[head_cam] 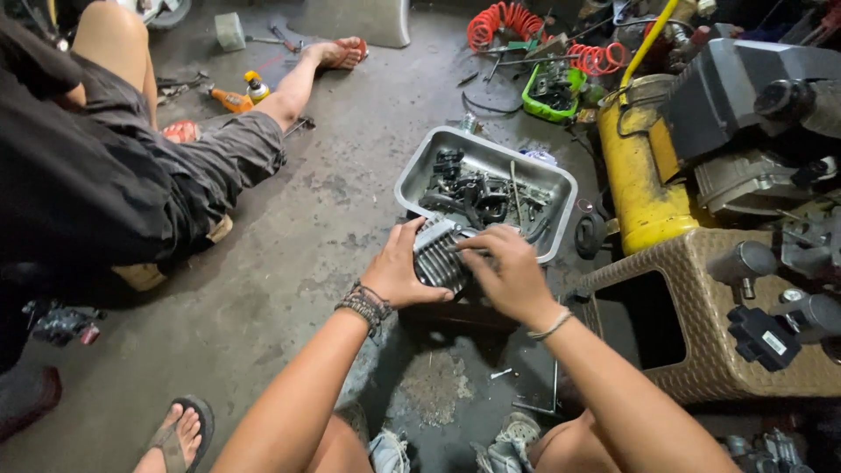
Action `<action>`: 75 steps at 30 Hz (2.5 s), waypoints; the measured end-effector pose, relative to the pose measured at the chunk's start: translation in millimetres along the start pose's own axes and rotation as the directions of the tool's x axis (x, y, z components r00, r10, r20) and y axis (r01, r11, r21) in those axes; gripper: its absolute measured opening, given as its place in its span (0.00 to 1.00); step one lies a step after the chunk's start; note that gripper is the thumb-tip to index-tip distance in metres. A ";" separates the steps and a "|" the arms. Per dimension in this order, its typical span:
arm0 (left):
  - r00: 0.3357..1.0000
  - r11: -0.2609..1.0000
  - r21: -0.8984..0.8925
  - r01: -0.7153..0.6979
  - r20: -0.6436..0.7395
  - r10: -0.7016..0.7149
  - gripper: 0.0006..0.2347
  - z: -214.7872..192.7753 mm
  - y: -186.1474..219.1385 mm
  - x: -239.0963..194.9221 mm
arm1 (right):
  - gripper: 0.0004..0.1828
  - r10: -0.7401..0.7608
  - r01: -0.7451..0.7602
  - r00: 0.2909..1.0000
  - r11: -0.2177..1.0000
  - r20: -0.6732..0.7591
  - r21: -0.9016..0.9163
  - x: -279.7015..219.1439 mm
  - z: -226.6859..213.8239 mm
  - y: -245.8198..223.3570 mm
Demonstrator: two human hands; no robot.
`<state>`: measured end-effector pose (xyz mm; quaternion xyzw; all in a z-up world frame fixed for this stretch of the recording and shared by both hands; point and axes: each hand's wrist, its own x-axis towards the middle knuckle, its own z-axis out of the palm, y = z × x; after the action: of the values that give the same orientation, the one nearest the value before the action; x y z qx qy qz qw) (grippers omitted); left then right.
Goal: Inspecting and assembling motorcycle engine components, specifically focusing on the cylinder block and piston assembly.
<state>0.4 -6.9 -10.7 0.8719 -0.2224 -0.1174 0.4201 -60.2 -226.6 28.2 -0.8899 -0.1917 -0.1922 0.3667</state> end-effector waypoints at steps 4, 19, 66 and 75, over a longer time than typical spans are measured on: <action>1.000 0.999 0.039 0.016 0.000 -0.016 0.53 0.8 -1.4 0.8 | 0.05 -0.153 0.152 0.988 0.986 -0.020 -0.064 9.6 27.8 -12.2; 0.998 0.999 0.020 0.051 0.038 -0.051 0.53 -14.0 14.6 -1.7 | 0.12 0.073 -0.070 0.951 0.997 0.302 -0.018 -13.1 -40.6 3.7; 0.993 0.999 0.025 0.048 0.106 -0.050 0.52 -19.5 13.0 1.6 | 0.10 -0.197 0.230 0.957 0.963 0.211 -0.143 -15.7 -8.4 5.5; 0.996 0.999 0.027 0.043 0.071 -0.045 0.52 -9.5 0.3 2.1 | 0.11 0.008 -0.008 0.960 1.000 0.281 0.000 -15.5 -26.6 8.5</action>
<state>5.9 -1.7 -4.6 0.8770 -0.2197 -0.1550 0.3982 -74.6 -254.6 33.2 -0.9087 -0.2385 -0.0623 0.3370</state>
